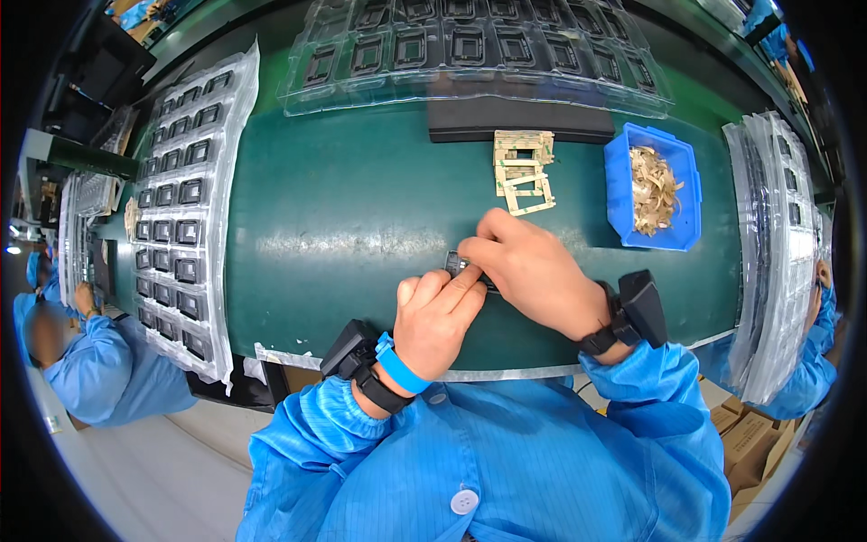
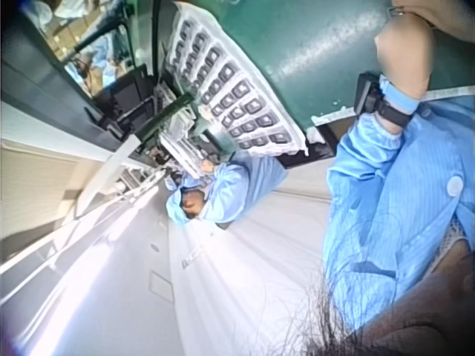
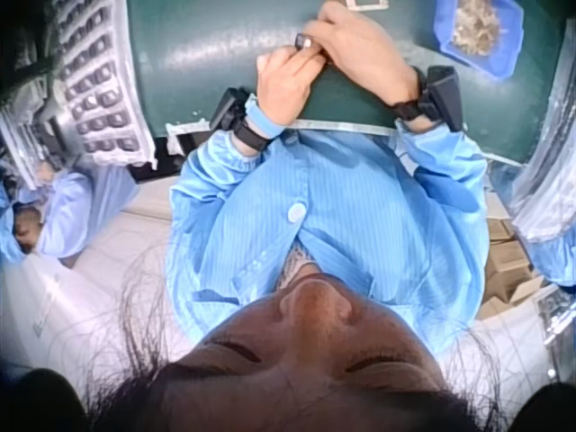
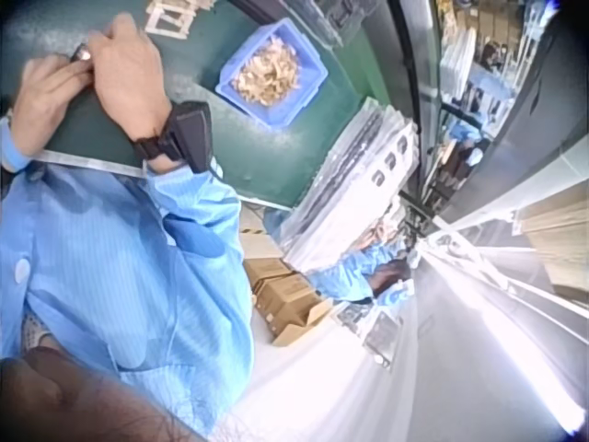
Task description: Assembling small electronic components into a plastic housing on a factory production line.
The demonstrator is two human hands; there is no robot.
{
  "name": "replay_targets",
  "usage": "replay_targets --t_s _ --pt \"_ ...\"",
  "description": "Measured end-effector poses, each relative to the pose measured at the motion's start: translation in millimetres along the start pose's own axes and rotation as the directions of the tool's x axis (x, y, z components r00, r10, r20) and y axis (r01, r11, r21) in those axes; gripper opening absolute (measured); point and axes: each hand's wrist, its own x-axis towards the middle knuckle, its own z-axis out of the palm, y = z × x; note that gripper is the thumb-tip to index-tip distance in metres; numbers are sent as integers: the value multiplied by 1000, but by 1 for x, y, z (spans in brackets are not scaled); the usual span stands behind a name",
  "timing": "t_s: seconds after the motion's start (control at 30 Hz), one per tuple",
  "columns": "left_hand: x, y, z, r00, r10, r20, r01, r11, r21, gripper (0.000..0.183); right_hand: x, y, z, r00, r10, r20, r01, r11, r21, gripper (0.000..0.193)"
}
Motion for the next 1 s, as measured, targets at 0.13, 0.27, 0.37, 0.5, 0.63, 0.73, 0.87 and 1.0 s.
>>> replay_targets --t_s 0.13,0.27,0.37,0.5,0.63,0.73,0.87,1.0 --pt "1 -3 -2 1000 25 10 -25 999 -23 30 19 6 -2 974 -107 202 129 986 -101 14" --pt "0 -3 -2 999 37 23 -36 999 -26 31 27 7 -6 953 -183 240 222 964 -146 11" --pt "0 -3 -2 999 37 29 -37 999 -15 31 36 6 -6 925 -235 298 304 930 -208 10" --pt "-1 -2 0 999 30 18 -30 999 -17 31 38 6 -6 915 -210 344 304 920 -247 8" --pt "0 -2 -1 999 26 30 -25 1000 -17 31 31 9 3 936 -266 230 323 909 -263 5" --pt "-1 -2 -1 1000 9 28 -9 1000 -10 30 29 13 9 936 -303 177 341 904 -257 5" --pt "0 1 -1 1000 -26 -1 26 999 23 26 18 16 -2 953 -252 169 285 935 -212 11" --pt "-2 1 0 997 -76 -4 76 996 39 23 1 18 -28 975 -165 146 192 961 -198 11"
